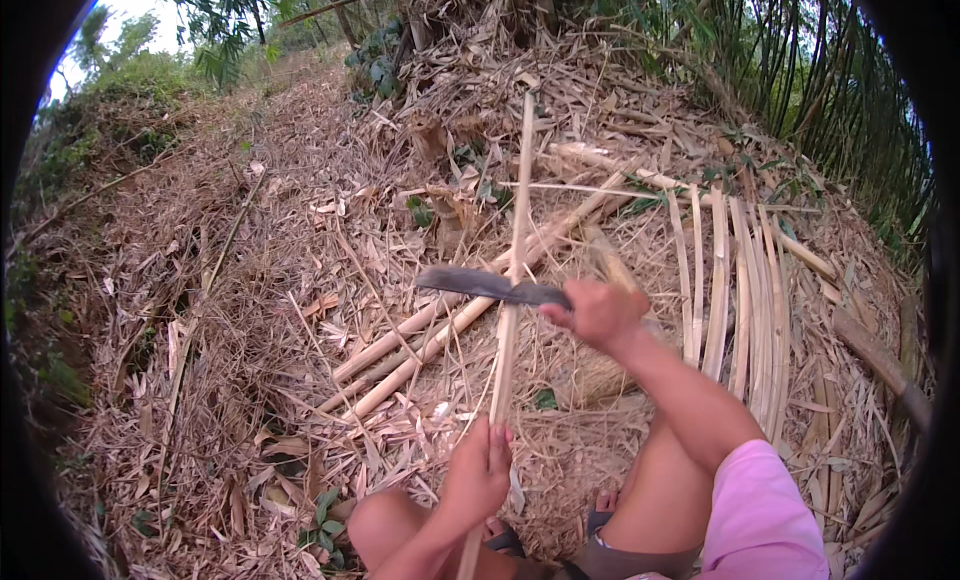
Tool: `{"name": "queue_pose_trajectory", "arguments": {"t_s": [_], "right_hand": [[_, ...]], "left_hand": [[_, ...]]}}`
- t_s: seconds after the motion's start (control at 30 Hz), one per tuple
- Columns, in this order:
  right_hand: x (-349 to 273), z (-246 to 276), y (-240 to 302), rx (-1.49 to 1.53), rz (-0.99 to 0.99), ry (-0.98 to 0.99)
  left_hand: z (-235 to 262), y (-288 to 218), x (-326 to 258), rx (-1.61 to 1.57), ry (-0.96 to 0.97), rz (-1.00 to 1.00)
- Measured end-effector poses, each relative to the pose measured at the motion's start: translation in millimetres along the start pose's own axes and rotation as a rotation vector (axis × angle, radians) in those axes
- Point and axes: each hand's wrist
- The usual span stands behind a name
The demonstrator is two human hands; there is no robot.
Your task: The person splits a bamboo pole into strips using a machete while sitting on the ground. They shave the edges of the strips by hand and then gather the finished bamboo pieces into a pile.
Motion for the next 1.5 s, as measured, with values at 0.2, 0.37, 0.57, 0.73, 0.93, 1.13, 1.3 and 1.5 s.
{"name": "queue_pose_trajectory", "arguments": {"t_s": [0.2, 0.37, 0.57, 0.73, 0.93, 1.13, 1.3, 1.5], "right_hand": [[0.0, 7.0, -0.3, -0.052, 0.232, -0.334], [-20.1, 37.2, 60.8, 0.018, 0.397, -0.312], [9.4, 21.1, -5.4, -0.107, 0.085, -0.278], [6.8, 21.5, -22.7, -0.133, 0.027, -0.294], [-11.9, 29.6, 24.2, 0.061, 0.186, -0.275], [4.0, 35.9, -37.8, 0.228, -0.439, -0.070], [-13.0, 23.7, 21.1, 0.412, -0.240, -0.100], [-9.0, 33.6, 42.5, 1.059, -0.459, -0.045]], "left_hand": [[7.5, -1.7, -4.5, -0.038, 0.041, 0.021], [4.3, -8.0, -9.5, -0.112, -0.031, -0.011], [-6.5, -6.7, -11.1, -0.186, 0.069, 0.042], [0.1, -20.2, -6.5, -0.064, 0.076, -0.052], [1.2, -11.0, -9.0, -0.171, 0.049, 0.018], [12.3, -8.5, -17.9, -0.280, 0.167, 0.078], [18.2, -19.1, -4.6, -0.713, 0.320, 0.356], [14.2, -43.8, 0.5, -0.845, 0.403, 0.434]]}}
Point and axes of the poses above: each hand's wrist, its own x-axis towards the middle knuckle, its own z-axis out of the back of the hand, y = z × x
